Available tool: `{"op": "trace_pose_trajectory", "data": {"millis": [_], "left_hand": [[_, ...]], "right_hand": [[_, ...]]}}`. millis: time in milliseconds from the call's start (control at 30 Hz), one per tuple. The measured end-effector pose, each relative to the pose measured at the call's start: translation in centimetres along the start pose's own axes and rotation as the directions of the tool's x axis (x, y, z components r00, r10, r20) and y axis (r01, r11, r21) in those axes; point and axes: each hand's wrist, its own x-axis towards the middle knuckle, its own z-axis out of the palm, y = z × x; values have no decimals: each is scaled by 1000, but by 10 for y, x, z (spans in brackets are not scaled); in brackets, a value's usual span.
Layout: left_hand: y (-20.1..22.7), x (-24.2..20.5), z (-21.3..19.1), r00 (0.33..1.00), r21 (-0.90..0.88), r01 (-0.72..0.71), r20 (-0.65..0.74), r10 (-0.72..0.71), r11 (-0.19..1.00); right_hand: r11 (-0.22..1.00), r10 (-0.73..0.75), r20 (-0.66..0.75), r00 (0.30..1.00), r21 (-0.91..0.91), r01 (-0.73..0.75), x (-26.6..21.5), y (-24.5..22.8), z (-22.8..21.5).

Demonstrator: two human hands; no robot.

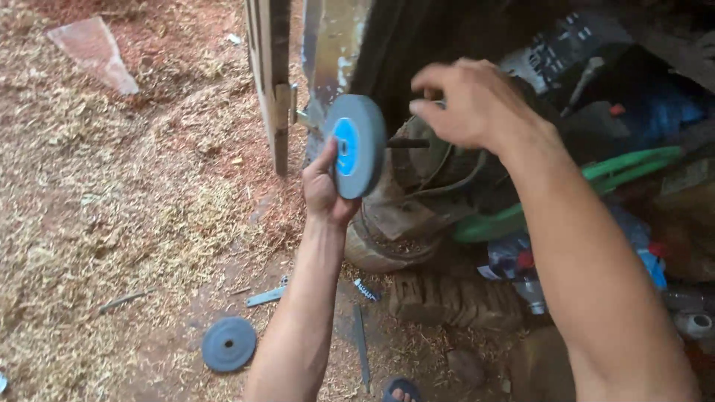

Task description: Grind a metal disc and attach hardware.

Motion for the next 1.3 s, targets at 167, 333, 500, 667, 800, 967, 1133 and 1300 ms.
{"op": "trace_pose_trajectory", "data": {"millis": [167, 333, 500, 667, 800, 967, 1133, 1300], "left_hand": [[-3, 12, -9, 998, -4, -61, 20, 61, 998], [-11, 16, -15, 999, -35, -37, -17, 37, 999], [-3, 15, 6, 1000, 3, -10, 13, 10, 1000], [3, 17, -7, 999, -66, 42, -12, -43, 997], [2, 20, -18, 978, -141, 153, 162, -130, 978], [-5, 24, -19, 940, -88, 195, 300, -161, 977], [-20, 24, -2, 964, -36, 111, 245, -99, 993], [-22, 27, -13, 954, 83, 70, 286, -91, 994]], "right_hand": [[966, 220, 339, 915, -207, -156, 9, -7, 3], [985, 154, 296, 943, -123, -122, 3, 5, 2], [997, 77, 269, 960, -33, -70, -1, 13, 4], [999, -3, 234, 972, -39, 12, -4, 14, 6], [998, -67, 213, 975, 32, 62, -4, 26, 10], [984, -95, 52, 994, 156, 86, -9, 37, 17], [975, -86, 31, 996, 210, 78, -11, 43, 17], [961, -156, -14, 988, 228, 155, -10, 48, 22]]}}
